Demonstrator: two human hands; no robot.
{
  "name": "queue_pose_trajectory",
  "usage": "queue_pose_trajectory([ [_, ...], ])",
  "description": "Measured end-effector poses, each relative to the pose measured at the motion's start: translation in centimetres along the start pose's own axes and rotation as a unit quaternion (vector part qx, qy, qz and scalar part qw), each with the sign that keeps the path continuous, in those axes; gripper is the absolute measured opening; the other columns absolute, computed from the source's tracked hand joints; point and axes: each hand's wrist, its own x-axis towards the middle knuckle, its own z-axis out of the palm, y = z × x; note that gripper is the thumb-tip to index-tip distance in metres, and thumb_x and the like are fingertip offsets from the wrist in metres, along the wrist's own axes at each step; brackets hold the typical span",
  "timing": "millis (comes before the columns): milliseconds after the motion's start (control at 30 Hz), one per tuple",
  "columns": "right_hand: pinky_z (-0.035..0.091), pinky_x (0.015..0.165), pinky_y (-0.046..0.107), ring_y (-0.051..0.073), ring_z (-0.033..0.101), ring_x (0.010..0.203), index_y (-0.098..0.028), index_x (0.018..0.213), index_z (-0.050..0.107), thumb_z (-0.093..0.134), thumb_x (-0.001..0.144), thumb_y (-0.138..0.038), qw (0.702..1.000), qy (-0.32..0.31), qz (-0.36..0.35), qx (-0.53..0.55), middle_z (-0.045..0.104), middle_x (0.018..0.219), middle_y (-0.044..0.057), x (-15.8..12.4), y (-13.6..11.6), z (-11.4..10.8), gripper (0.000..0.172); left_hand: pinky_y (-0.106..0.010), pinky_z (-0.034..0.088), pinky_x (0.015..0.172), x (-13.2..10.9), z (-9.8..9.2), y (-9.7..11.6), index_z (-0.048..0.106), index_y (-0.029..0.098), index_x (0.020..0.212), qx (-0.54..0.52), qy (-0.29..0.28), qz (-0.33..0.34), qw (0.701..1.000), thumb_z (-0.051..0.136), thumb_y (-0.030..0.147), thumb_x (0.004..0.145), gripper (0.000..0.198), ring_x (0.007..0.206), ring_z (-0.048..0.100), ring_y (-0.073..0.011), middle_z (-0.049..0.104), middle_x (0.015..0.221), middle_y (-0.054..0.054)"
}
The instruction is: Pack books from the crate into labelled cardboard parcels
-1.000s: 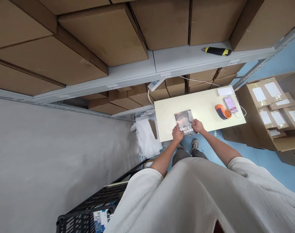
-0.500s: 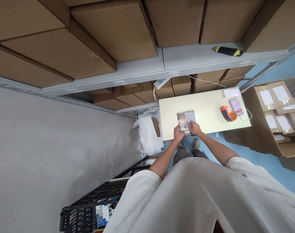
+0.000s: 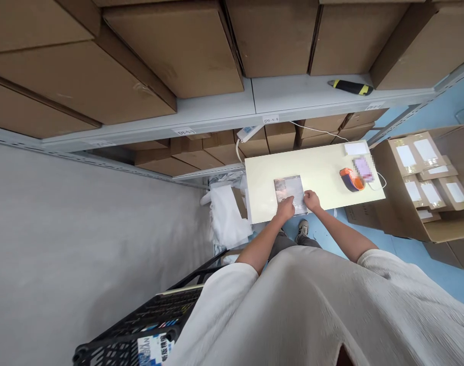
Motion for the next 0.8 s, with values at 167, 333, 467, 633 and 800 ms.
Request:
queue_pose_trajectory([
  [167, 0.054, 0.083, 0.033, 0.026, 0.070, 0.089, -0.020, 0.084, 0.072, 0.068, 0.088, -0.040, 0.992, -0.048, 0.107, 0.056, 0.076, 0.088, 0.009, 0.4, -0.6, -0.4, 0.020, -0.051, 0.043, 0.124, -0.1, 0.5, 0.5, 0.056, 0.019, 0.157, -0.029, 0.010, -0.015, 0.999, 0.051, 0.026, 0.107, 0.051, 0.149, 0.056, -0.0377, 0.060, 0.164, -0.017],
  [333, 0.052, 0.069, 0.032, 0.022, 0.063, 0.073, -0.024, 0.076, 0.061, 0.065, 0.097, -0.061, 0.965, -0.076, 0.151, 0.201, 0.067, 0.074, 0.007, -0.3, -2.4, -0.8, 0.043, -0.047, 0.046, 0.119, -0.2, 0.2, 0.9, 0.054, 0.020, 0.156, -0.137, 0.046, -0.053, 0.988, 0.059, 0.044, 0.108, 0.053, 0.146, 0.060, -0.0369, 0.066, 0.156, -0.019],
  [467, 0.050, 0.064, 0.031, 0.018, 0.055, 0.062, -0.026, 0.073, 0.055, 0.061, 0.099, -0.076, 0.956, -0.086, 0.113, 0.256, 0.059, 0.065, 0.003, -1.5, -5.0, -0.3, 0.057, -0.038, 0.054, 0.100, -1.4, -1.4, 0.8, 0.058, 0.022, 0.140, -0.241, 0.084, -0.082, 0.963, 0.067, 0.056, 0.104, 0.051, 0.123, 0.073, -0.0308, 0.069, 0.147, -0.017],
  [633, 0.054, 0.067, 0.029, 0.017, 0.056, 0.063, -0.024, 0.071, 0.056, 0.057, 0.099, -0.084, 0.929, -0.163, 0.067, 0.325, 0.058, 0.064, 0.002, -3.0, -9.2, 2.2, 0.066, -0.035, 0.053, 0.086, -3.6, -3.8, -1.1, 0.059, 0.024, 0.116, -0.269, 0.152, -0.126, 0.943, 0.079, 0.053, 0.094, 0.041, 0.098, 0.074, -0.0256, 0.076, 0.120, -0.009],
  [800, 0.056, 0.071, 0.027, 0.017, 0.065, 0.071, -0.022, 0.083, 0.067, 0.057, 0.106, -0.064, 0.905, -0.254, 0.064, 0.335, 0.073, 0.081, 0.007, -3.5, -11.4, 5.2, 0.049, -0.030, 0.052, 0.085, -5.6, -5.1, -5.8, 0.060, 0.026, 0.106, -0.316, 0.199, -0.154, 0.915, 0.071, 0.032, 0.097, 0.015, 0.096, 0.072, -0.0217, 0.077, 0.109, -0.003],
])
